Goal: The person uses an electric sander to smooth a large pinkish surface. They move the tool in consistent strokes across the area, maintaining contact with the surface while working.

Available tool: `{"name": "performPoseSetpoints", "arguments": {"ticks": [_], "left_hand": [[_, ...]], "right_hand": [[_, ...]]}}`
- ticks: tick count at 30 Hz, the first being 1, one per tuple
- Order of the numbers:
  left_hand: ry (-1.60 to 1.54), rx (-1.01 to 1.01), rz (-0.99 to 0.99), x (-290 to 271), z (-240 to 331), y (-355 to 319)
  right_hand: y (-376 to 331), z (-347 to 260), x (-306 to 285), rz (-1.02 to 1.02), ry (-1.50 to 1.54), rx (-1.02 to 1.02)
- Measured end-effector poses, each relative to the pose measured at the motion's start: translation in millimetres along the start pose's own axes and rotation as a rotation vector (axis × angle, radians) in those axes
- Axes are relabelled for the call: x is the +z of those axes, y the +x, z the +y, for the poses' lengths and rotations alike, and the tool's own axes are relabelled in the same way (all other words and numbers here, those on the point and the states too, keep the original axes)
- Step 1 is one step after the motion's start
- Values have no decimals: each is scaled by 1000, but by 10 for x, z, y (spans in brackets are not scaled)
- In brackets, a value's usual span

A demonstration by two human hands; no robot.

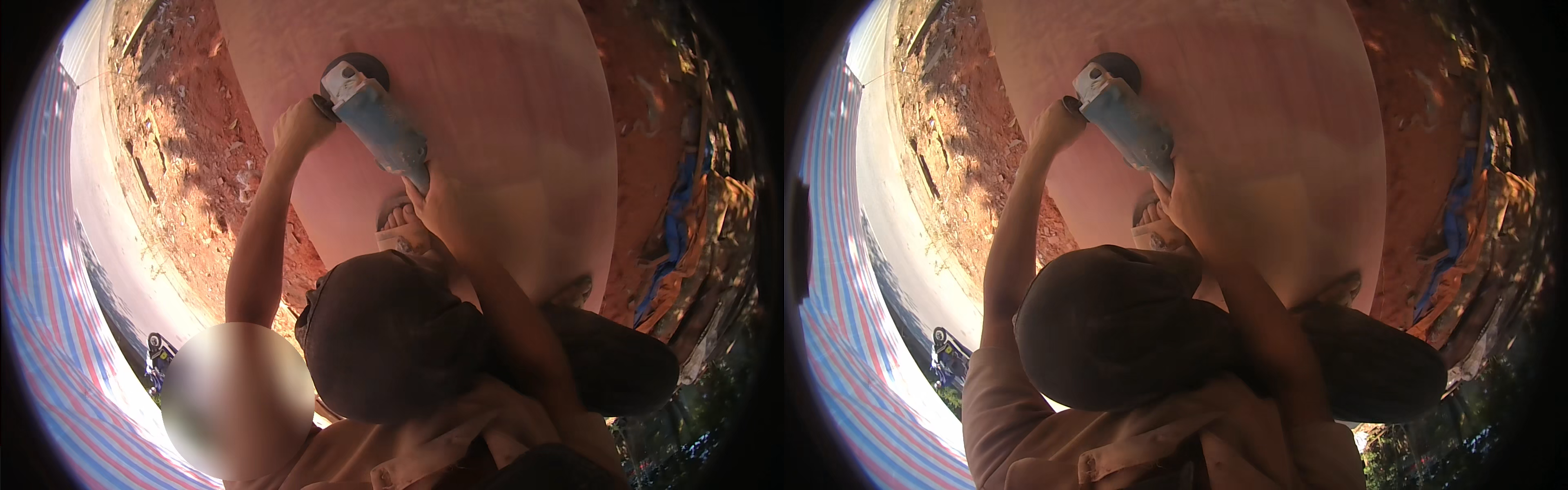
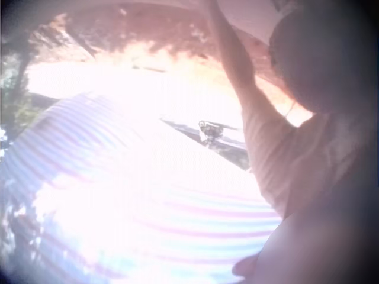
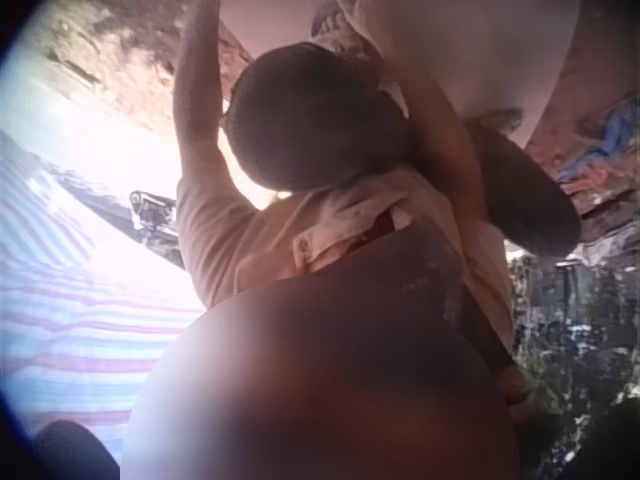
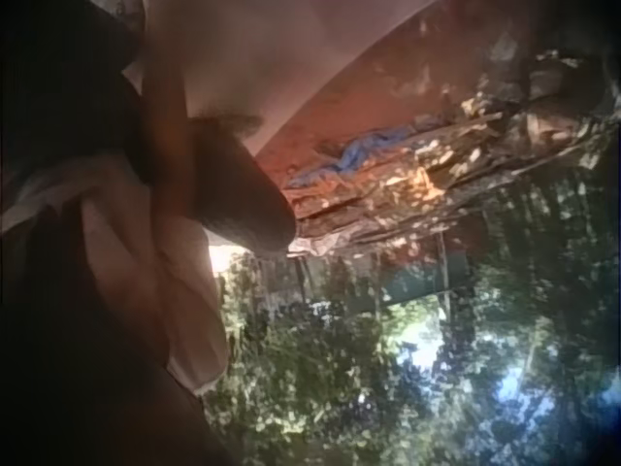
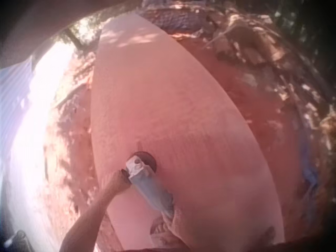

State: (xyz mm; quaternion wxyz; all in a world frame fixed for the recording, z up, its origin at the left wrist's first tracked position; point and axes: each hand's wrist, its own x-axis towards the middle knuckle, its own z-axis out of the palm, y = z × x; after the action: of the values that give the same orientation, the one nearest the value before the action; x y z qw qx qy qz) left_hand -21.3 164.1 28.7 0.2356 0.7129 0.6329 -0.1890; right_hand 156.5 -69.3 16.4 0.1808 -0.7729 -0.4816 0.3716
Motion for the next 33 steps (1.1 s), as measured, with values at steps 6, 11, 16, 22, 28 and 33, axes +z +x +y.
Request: {"name": "performPoseSetpoints", "arguments": {"ticks": [6, 11, 16, 22, 28, 33], "left_hand": [[-6, 51, -75, 176, 209, -88], [9, 318, -138, 334, 1193, -123], [48, 693, -124, 447, 2345, 1], [63, 846, -107, 508, 2831, 81], [17, 470, -169, 257, 1601, 48], [-89, -19, -49, 116, -14, -17]], "right_hand": [[-271, 185, -106, 59, -14, 22], [-537, 779, -311, 353, -28, 12], [-498, 980, -706, 702, -215, 11], [-539, 1000, -1065, 314, 218, 734], [-357, 854, -499, 447, 27, 110], [42, 126, -78, -8, 0, -20]]}}
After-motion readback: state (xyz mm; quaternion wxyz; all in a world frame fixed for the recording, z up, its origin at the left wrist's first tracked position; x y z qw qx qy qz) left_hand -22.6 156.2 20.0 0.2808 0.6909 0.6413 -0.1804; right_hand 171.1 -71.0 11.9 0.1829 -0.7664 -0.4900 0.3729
